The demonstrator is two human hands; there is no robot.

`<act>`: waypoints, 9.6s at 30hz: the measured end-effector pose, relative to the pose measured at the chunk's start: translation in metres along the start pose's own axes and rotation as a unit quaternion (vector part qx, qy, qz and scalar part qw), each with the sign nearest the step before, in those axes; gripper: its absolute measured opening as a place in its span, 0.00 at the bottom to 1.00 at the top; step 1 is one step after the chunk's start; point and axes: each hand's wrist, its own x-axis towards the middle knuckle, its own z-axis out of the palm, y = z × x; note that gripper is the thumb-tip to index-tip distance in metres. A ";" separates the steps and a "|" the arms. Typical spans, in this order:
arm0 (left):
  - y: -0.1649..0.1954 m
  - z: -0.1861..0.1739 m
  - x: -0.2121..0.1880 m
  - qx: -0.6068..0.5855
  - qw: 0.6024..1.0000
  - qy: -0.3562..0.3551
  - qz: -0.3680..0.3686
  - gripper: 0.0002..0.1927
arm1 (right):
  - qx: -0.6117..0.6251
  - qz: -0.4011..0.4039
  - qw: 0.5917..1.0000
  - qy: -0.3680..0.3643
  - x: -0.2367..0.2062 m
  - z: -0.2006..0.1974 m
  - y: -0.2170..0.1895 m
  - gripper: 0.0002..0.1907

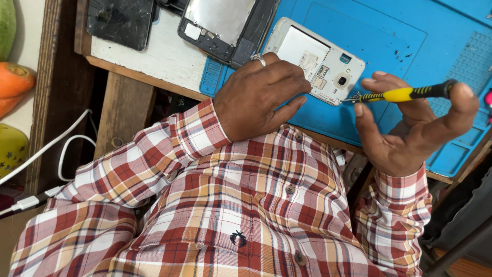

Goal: The person uses a screwdriver to repeatedly loosen and tighten a screw on the back of a white mobile phone. The person holds the phone steady with the left hand while turning the screwdriver with the right hand.

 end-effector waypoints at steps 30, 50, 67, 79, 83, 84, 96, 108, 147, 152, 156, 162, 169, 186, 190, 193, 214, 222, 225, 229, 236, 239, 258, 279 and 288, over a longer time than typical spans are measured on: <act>-0.003 0.000 0.000 -0.031 0.999 0.013 0.017 0.11 | 0.014 0.013 0.999 0.045 -0.013 0.006 0.011 0.53; -0.004 0.005 0.001 -0.034 0.999 0.010 0.004 0.11 | -0.009 0.030 0.999 0.041 -0.013 0.007 0.006 0.55; -0.008 -0.008 -0.013 -0.149 0.980 0.128 -0.026 0.20 | -0.030 0.015 0.995 0.096 -0.016 0.015 0.004 0.55; -0.006 -0.008 -0.007 -0.117 0.983 0.138 -0.013 0.18 | -0.019 0.014 0.995 0.096 -0.018 0.012 0.009 0.54; -0.004 -0.009 -0.006 -0.131 0.982 0.132 -0.026 0.17 | -0.019 0.015 0.998 0.057 -0.020 0.004 0.015 0.51; -0.004 -0.010 -0.007 -0.133 0.982 0.132 -0.028 0.17 | -0.015 0.015 0.999 0.050 -0.019 0.000 0.017 0.50; -0.003 -0.008 -0.007 -0.131 0.982 0.132 -0.030 0.18 | -0.010 -0.008 0.997 0.070 -0.019 0.005 0.017 0.50; -0.003 -0.007 -0.006 -0.122 0.984 0.130 -0.024 0.17 | -0.002 -0.012 0.998 0.061 -0.016 0.000 0.017 0.53; -0.005 -0.006 -0.007 -0.119 0.985 0.125 -0.023 0.16 | -0.002 -0.072 0.996 0.061 -0.010 0.009 0.017 0.53; -0.005 -0.009 -0.008 -0.120 0.985 0.120 -0.020 0.16 | -0.030 -0.065 0.993 0.091 -0.018 0.012 0.021 0.54; -0.004 -0.009 -0.007 -0.121 0.986 0.112 -0.023 0.14 | -0.026 0.010 0.987 0.159 -0.038 0.009 0.032 0.53; -0.002 -0.008 -0.007 -0.127 0.987 0.099 -0.024 0.15 | 0.140 0.145 0.935 0.290 -0.054 0.013 0.049 0.49; 0.000 -0.012 0.000 -0.102 0.992 0.072 0.024 0.18 | 0.406 0.273 0.816 0.308 -0.030 0.032 0.022 0.53; -0.005 -0.008 -0.002 -0.129 0.988 0.060 0.056 0.07 | 0.477 0.293 0.793 0.239 -0.016 0.044 0.001 0.50; -0.005 -0.008 -0.002 -0.124 0.988 0.068 0.063 0.06 | 0.484 0.265 0.803 0.224 -0.018 0.044 -0.001 0.48; -0.005 -0.007 -0.001 -0.118 0.988 0.074 0.064 0.06 | 0.480 0.266 0.805 0.226 -0.019 0.044 0.001 0.49; -0.002 -0.010 -0.002 -0.130 0.989 0.055 0.054 0.11 | 0.307 0.143 0.917 0.212 -0.042 0.051 0.014 0.46; -0.003 -0.007 -0.002 -0.105 0.990 0.062 0.064 0.11 | 0.211 0.106 0.951 0.199 -0.042 0.051 0.009 0.45; -0.003 -0.007 -0.003 -0.102 0.991 0.061 0.061 0.10 | 0.187 0.077 0.961 0.187 -0.034 0.049 0.002 0.43; -0.004 -0.006 -0.002 -0.103 0.991 0.061 0.065 0.09 | 0.162 0.041 0.972 0.167 -0.023 0.050 -0.007 0.41; -0.003 -0.005 -0.004 -0.104 0.993 0.039 0.045 0.07 | 0.143 0.057 0.979 0.134 -0.022 0.049 -0.015 0.38; -0.001 -0.006 -0.002 -0.094 0.994 0.036 0.031 0.07 | 0.158 0.072 0.973 0.151 -0.025 0.048 -0.013 0.40; 0.005 -0.002 -0.002 -0.627 0.737 0.044 -0.247 0.06 | 0.239 0.101 0.914 0.311 -0.065 0.029 0.055 0.36; 0.001 0.003 -0.002 -0.624 0.751 0.027 -0.216 0.13 | 0.168 0.066 0.935 0.305 -0.054 0.046 0.019 0.44; 0.007 0.004 -0.001 -0.577 0.792 -0.006 -0.200 0.12 | 0.273 0.136 0.897 0.320 -0.047 0.021 0.029 0.20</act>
